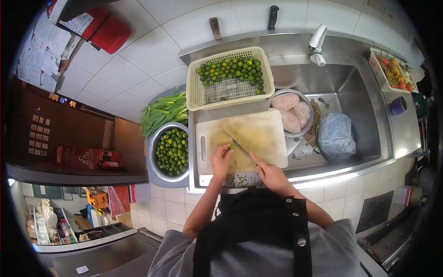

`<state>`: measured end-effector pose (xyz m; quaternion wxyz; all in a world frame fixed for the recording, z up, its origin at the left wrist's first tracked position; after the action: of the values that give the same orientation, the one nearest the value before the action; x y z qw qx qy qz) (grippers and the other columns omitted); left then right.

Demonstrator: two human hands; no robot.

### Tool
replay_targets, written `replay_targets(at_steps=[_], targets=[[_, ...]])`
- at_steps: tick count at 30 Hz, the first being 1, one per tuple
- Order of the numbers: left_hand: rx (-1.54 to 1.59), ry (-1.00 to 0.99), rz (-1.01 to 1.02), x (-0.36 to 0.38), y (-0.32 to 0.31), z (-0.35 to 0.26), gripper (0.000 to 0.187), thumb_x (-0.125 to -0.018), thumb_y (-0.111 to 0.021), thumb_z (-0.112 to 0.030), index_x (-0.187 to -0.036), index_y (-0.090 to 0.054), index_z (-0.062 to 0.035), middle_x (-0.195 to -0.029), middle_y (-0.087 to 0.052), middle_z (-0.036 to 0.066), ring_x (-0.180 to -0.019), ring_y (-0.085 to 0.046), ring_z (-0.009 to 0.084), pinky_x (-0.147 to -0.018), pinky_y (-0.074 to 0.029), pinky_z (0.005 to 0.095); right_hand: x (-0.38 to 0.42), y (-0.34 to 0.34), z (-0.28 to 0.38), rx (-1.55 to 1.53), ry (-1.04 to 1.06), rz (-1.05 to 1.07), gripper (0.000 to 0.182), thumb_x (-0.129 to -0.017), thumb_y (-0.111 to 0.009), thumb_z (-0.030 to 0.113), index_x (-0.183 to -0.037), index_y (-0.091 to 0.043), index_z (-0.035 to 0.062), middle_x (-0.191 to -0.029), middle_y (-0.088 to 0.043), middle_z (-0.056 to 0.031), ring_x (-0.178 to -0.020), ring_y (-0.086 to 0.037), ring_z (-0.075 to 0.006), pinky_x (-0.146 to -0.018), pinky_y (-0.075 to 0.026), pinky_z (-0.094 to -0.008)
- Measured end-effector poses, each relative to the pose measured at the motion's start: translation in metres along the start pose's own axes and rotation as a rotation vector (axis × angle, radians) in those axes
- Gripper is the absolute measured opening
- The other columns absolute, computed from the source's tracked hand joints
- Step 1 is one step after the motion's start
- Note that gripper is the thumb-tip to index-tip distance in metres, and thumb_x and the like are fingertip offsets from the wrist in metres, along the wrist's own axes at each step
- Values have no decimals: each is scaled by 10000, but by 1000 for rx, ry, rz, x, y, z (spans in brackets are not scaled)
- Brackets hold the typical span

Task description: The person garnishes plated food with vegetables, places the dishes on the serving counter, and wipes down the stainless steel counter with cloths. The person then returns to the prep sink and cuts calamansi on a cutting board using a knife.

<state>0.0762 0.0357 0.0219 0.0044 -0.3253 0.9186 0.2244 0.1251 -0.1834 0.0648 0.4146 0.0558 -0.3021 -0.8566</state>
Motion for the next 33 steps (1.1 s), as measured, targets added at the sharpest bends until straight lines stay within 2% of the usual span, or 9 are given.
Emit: replay_targets(at_steps=[3,13,19,25,28,29,30,31,33], targets=[[-102,-24,-10,3,0,-6,228,-835,-728,28,-1058,-687,18,-1028,-648,104,-902,-693,204,-821,-566,288,2,-3,0,11,58,-17,587,-988,-484,201,-1540,-296,272,-792,-646,-265,-740,-630,-451,-702,-488,-543],[-193,-95,-52,4,0,-18,218,-838,-723,19,-1054,-696,19,-971,-631,115,-884,-678,220,-793,-566,304,6,-8,1,98,31,25,642,-977,-496,187,-1557,-241,287,-745,-640,-252,-719,-643,-440,-696,-501,-548],[-132,-56,-72,7,0,-3,232,-829,-732,13,-1059,-700,15,-955,-636,123,-896,-670,226,-791,-556,304,-23,-21,7,256,14,104,708,-939,-530,149,-1566,-216,247,-667,-633,-226,-587,-625,-416,-585,-503,-539],[-176,-99,-115,10,4,-16,221,-826,-741,0,-1043,-697,2,-983,-646,127,-898,-667,232,-782,-546,313,-50,-37,11,208,179,-16,660,-959,-525,162,-1557,-255,239,-624,-611,-221,-544,-610,-405,-549,-499,-533],[-130,-136,-121,8,9,-19,231,-822,-736,5,-1045,-677,-8,-1029,-647,114,-870,-657,229,-769,-544,303,-45,-27,12,179,101,50,630,-974,-515,154,-1549,-279,256,-703,-632,-237,-619,-627,-419,-605,-505,-529],[-138,-132,-137,7,20,-20,231,-822,-736,5,-1045,-677,-8,-1029,-647,114,-870,-657,229,-769,-544,303,-40,-14,17,88,125,-5,603,-978,-516,140,-1534,-313,254,-811,-646,-253,-715,-636,-431,-661,-508,-510],[-149,-168,-243,8,42,-28,238,-822,-725,3,-1053,-672,-18,-1047,-641,114,-898,-645,236,-785,-535,314,-34,0,19,-4,140,-61,577,-983,-518,126,-1520,-348,252,-918,-660,-270,-810,-644,-443,-718,-512,-491],[-159,-203,-345,10,65,-36,246,-823,-714,2,-1062,-666,-29,-1065,-635,113,-926,-632,244,-801,-526,326,-29,8,19,-3,143,-54,577,-983,-518,126,-1520,-348,252,-918,-660,-270,-810,-644,-443,-718,-512,-491],[-187,-83,-533,10,119,-22,270,-816,-694,20,-1078,-660,-33,-1153,-613,126,-1015,-607,278,-847,-515,357,-21,31,7,-28,76,-120,557,-982,-518,104,-1506,-379,235,-1029,-647,-291,-919,-633,-450,-778,-507,-473]])
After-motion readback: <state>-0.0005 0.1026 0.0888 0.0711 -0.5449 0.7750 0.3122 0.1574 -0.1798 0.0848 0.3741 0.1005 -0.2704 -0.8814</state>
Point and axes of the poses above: each hand's wrist, its own x-axis away from the middle knuckle, its own y-axis out of the back of the hand, z = x × y, the point moved 10 cm from there along -x, towards the middle knuckle
